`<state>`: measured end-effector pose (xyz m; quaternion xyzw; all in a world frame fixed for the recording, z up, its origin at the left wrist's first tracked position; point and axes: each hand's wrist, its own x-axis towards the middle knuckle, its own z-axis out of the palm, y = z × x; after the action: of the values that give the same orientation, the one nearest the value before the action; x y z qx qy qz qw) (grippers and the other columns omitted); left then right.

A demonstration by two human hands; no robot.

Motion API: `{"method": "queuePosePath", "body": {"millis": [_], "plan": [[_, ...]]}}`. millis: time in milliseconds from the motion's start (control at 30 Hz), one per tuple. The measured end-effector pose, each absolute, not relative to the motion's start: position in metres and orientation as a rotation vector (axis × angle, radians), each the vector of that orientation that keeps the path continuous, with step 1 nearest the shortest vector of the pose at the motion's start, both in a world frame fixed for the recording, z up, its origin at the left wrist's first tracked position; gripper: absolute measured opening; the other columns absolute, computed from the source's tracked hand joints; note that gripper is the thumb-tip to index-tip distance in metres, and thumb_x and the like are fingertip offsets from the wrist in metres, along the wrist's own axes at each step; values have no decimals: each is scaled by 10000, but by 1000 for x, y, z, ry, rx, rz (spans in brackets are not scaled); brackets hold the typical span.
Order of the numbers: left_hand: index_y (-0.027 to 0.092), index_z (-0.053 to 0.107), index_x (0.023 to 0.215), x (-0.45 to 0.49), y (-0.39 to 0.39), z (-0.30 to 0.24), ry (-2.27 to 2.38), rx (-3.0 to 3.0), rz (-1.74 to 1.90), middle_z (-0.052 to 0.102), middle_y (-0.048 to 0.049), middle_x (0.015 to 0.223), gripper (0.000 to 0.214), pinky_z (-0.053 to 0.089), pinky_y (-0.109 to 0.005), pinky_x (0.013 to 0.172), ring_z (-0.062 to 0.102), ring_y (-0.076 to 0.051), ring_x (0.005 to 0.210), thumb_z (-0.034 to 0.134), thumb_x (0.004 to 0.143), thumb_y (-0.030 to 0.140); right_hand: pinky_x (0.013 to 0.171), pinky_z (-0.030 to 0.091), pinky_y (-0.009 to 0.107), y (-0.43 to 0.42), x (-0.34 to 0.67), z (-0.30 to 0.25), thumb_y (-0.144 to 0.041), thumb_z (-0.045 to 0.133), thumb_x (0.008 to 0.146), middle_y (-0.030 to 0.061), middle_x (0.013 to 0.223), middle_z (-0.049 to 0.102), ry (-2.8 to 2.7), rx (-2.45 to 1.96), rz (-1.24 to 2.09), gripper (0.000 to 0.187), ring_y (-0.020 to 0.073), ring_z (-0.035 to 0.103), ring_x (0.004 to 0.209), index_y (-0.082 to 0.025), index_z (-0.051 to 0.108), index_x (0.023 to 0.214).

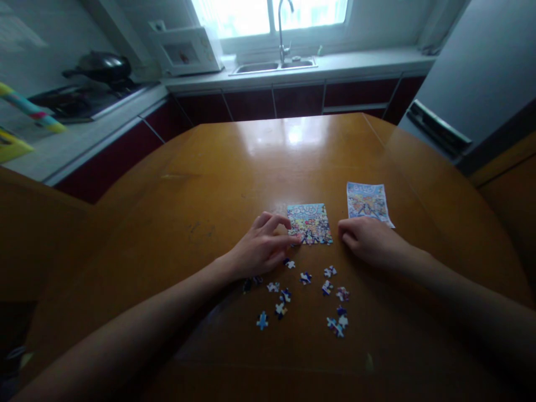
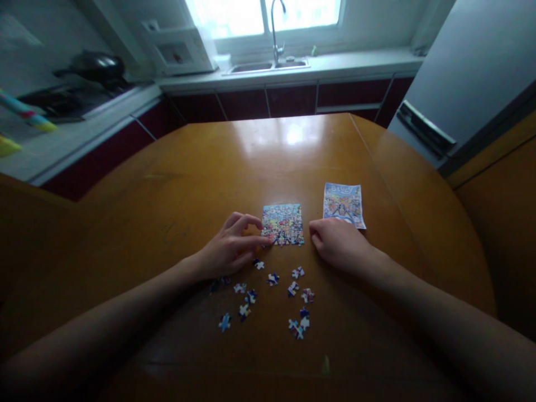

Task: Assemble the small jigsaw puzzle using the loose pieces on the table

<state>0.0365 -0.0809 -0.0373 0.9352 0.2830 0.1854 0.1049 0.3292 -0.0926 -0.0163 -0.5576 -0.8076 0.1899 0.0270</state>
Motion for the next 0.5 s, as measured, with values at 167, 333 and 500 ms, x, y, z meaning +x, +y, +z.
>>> {"method": "queuePosePath", "body": {"millis": [167,333,500], "plan": [[312,643,1207,38,-81,-36,842,2739,540,502,-68,1232,408,416,-456,995,421,-260,1118,614,836,144,588,311,294,-92,328,-16,-180,462,855,46,733,654,-2498,-1723,586,191,164,536,648,-206,544,684],[279,649,1179,39,-82,-31,880,2624,651,534,-63,1132,386,414,-423,970,440,-228,1067,523,866,91,580,307,291,-92,329,-16,-174,477,848,49,732,655,-2494,-1737,573,181,165,544,652,-203,558,688],[246,685,1063,37,-83,-30,931,2539,756,551,-53,1059,288,427,-380,885,446,-204,978,500,887,112,582,302,293,-94,328,-15,-176,471,858,56,748,663,-2510,-1729,546,194,166,548,661,-204,555,686]]}}
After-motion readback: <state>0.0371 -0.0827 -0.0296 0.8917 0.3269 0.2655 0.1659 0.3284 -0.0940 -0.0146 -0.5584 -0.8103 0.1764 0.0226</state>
